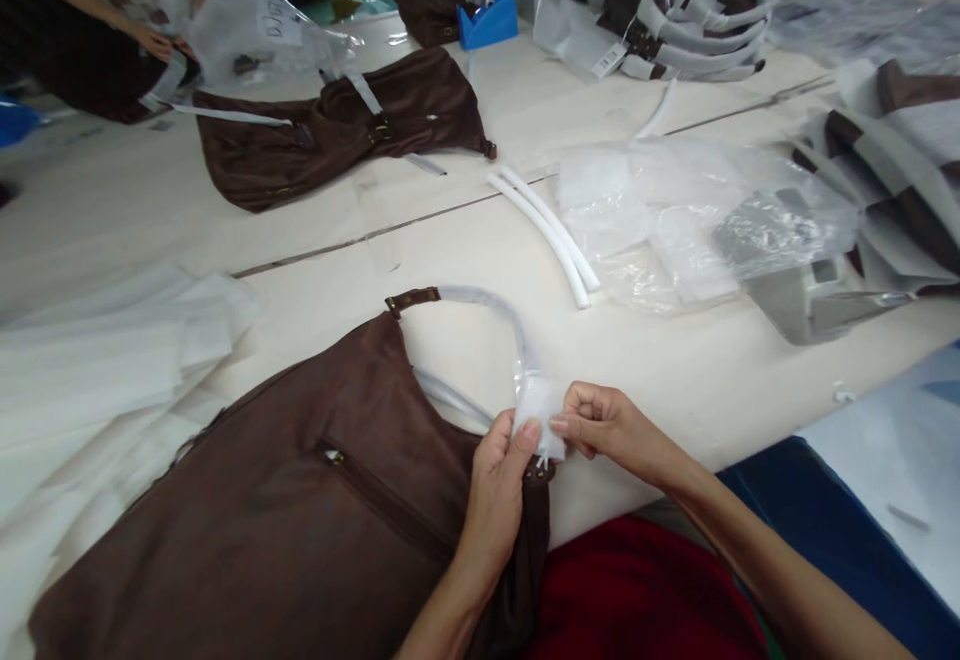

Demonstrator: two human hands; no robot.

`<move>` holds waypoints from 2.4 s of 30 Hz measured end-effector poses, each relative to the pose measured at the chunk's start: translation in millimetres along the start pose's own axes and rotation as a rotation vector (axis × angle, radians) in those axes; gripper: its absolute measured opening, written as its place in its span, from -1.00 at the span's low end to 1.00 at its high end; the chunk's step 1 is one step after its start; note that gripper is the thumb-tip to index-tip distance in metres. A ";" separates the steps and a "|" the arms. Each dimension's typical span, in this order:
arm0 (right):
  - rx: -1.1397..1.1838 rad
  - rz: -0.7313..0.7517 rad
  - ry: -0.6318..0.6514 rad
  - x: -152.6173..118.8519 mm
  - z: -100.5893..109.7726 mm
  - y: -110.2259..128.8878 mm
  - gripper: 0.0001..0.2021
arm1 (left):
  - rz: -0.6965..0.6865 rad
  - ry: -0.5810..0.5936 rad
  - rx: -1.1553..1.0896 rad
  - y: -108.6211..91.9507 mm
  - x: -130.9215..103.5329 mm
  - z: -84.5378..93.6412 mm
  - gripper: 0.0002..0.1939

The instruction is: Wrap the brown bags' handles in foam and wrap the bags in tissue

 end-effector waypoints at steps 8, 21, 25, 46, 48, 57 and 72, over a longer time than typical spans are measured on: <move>0.018 0.022 0.046 1.4 1.9 1.4 -0.58 | 0.004 -0.057 0.025 -4.8 -0.2 -1.1 -0.65; 0.262 0.093 0.209 13.5 -22.8 -14.1 -0.70 | 0.160 0.005 -0.317 3.0 -3.6 -2.8 -0.70; 0.286 0.120 0.219 17.0 -28.2 -14.2 -0.72 | 0.169 -0.010 -0.326 1.2 -2.4 -3.1 -0.68; 0.412 -0.144 0.117 -5.8 -11.0 -8.2 -0.72 | -0.003 0.033 -0.161 -7.6 -2.9 -21.7 -0.22; 0.330 -0.131 0.007 -5.3 -10.3 -9.8 -0.69 | 0.000 0.046 -0.145 -9.9 -5.4 -21.1 -0.22; 0.439 -0.084 -0.145 -3.9 -15.2 -14.9 -0.64 | -0.030 -0.121 -0.078 -26.6 -24.8 20.8 -0.68; 0.283 -0.114 -0.103 -14.5 -17.6 -28.3 -0.61 | -0.051 -0.093 0.443 0.3 -25.0 -7.1 -0.81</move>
Point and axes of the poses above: each hand's wrist, its own x-axis towards the middle knuckle, its own z-axis out of the back of the hand, y = z × x, the point moved 5 cm from there along x, towards the middle knuckle, and after that the axes turned 3 degrees about x, right-handed, at the moved point
